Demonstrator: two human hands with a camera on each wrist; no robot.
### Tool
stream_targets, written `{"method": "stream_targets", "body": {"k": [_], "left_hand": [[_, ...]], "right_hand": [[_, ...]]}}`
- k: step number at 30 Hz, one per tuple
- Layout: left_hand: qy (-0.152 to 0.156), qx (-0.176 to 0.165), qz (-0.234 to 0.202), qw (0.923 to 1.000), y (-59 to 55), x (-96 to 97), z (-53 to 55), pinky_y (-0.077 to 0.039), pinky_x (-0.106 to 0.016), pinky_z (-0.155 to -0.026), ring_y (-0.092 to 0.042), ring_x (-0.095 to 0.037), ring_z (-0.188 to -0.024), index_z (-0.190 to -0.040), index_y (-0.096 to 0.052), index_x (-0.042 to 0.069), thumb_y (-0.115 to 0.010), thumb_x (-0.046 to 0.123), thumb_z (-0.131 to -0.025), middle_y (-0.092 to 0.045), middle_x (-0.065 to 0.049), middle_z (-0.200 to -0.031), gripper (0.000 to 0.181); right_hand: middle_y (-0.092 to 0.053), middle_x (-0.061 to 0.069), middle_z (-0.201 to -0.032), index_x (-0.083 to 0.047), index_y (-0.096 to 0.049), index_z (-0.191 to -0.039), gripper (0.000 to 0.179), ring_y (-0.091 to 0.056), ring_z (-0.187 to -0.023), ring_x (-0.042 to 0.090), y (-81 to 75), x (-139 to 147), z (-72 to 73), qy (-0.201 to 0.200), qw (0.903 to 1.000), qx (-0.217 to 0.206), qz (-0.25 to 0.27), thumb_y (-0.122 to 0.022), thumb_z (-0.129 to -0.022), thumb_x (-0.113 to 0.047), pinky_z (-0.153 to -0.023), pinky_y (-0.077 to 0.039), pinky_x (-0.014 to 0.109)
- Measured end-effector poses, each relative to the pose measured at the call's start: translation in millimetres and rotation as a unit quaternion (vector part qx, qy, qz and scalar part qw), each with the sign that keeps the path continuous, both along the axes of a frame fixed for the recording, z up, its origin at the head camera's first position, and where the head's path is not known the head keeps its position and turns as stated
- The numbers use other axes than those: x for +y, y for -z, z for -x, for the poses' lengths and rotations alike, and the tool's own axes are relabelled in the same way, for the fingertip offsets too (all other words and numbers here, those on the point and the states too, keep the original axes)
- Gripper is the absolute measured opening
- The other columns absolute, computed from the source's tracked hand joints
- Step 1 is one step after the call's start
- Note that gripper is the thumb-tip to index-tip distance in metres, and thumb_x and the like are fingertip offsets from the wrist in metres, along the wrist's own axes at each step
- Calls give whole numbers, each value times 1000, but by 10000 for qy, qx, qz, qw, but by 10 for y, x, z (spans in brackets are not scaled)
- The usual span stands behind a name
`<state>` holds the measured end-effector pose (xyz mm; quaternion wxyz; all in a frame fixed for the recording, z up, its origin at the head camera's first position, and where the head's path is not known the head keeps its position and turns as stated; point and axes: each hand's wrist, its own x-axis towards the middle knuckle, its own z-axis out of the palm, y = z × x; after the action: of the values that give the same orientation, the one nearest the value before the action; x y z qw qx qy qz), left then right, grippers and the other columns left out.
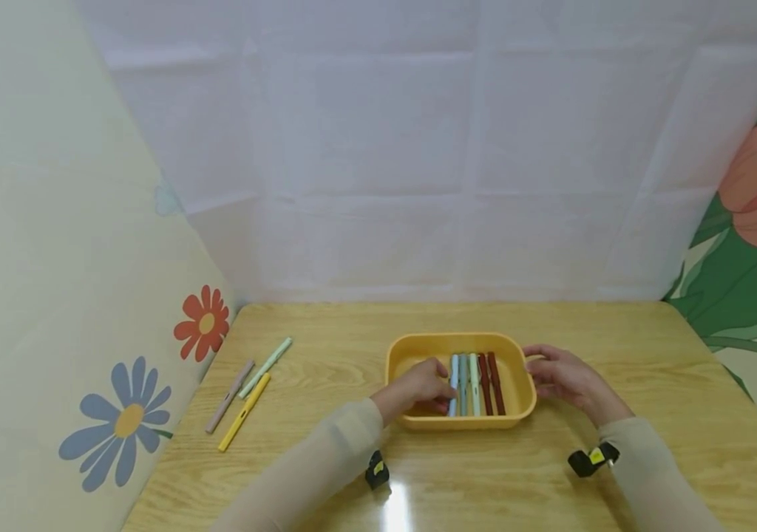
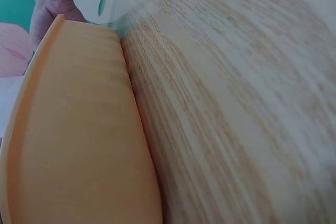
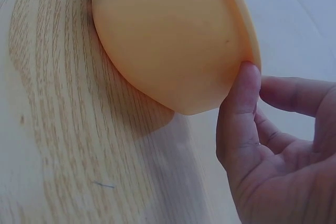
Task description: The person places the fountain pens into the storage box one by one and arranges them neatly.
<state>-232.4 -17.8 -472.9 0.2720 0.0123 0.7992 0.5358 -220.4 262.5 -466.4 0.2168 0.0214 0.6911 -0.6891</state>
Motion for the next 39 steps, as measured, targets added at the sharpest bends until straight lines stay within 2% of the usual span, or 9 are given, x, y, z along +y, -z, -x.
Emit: {"method": "stream_targets", "body": {"k": [3, 10, 15, 24, 30, 33, 39], "left_hand": [[20, -9, 43, 10000, -24, -5, -3, -55, -23, -49, -58, -15, -54, -113, -49, -2, -72, -7, -87, -61, -12, -73, 35], [108, 279, 350, 9989, -113, -41, 22, -59, -28, -53, -62, -18, -59, -114, -51, -3, -74, -5, -86, -64, -13, -78, 36], [263, 346, 217, 9988, -175, -98, 36, -61, -32, -59, -64, -20, -63, -117, -50, -2, -71, -5, -87, -64, -13, -80, 37], [514, 601, -65, 9968, -382, -257, 49, -63, -40, -74, -68, -31, -86, -133, -47, -6, -72, 1, -88, -62, -15, -104, 52], [699, 1231, 195, 9897, -513, -398, 8, -62, -42, -75, -69, -40, -92, -136, -50, -4, -73, 8, -91, -65, -15, -109, 52], [735, 1430, 275, 9866, -575, -483, -8, -62, -39, -76, -69, -39, -95, -138, -50, -3, -73, 10, -93, -65, -15, -114, 52], [660, 1464, 236, 9867, -660, -669, -11, -61, -38, -80, -67, -27, -97, -141, -49, -1, -72, 12, -94, -64, -17, -122, 53]], "right_hand": [[-69, 1, -88, 0, -50, -131, 34, -66, -79, 12, 2, 5, 4, -17, 10000, 17, -7, -57, -99, -7, -66, -59, 26], [-69, 0, -90, 4, -46, -134, 39, -66, -80, 13, -1, 20, 11, -24, 9999, 72, -101, -57, -99, -8, -67, -59, 27], [-70, 1, -93, 6, -43, -138, 43, -66, -82, 14, 13, 34, 4, -81, 9999, 36, -103, -57, -100, -9, -67, -59, 28], [-71, 1, -93, 4, -44, -138, 42, -67, -82, 14, 41, 34, -1, -116, 9999, 29, -18, -58, -101, -11, -67, -59, 28], [-71, 2, -93, 3, -44, -138, 42, -67, -82, 14, 35, 33, 5, -69, 9999, -1, -128, -57, -101, -12, -68, -60, 28], [-71, 3, -94, 3, -44, -139, 43, -67, -82, 15, 22, 31, 6, -48, 9999, -8, -161, -57, -101, -12, -68, -60, 29], [-71, 3, -94, 3, -45, -137, 41, -67, -83, 15, 13, 29, 4, -62, 9999, 2, -103, -57, -101, -11, -68, -60, 29]]}}
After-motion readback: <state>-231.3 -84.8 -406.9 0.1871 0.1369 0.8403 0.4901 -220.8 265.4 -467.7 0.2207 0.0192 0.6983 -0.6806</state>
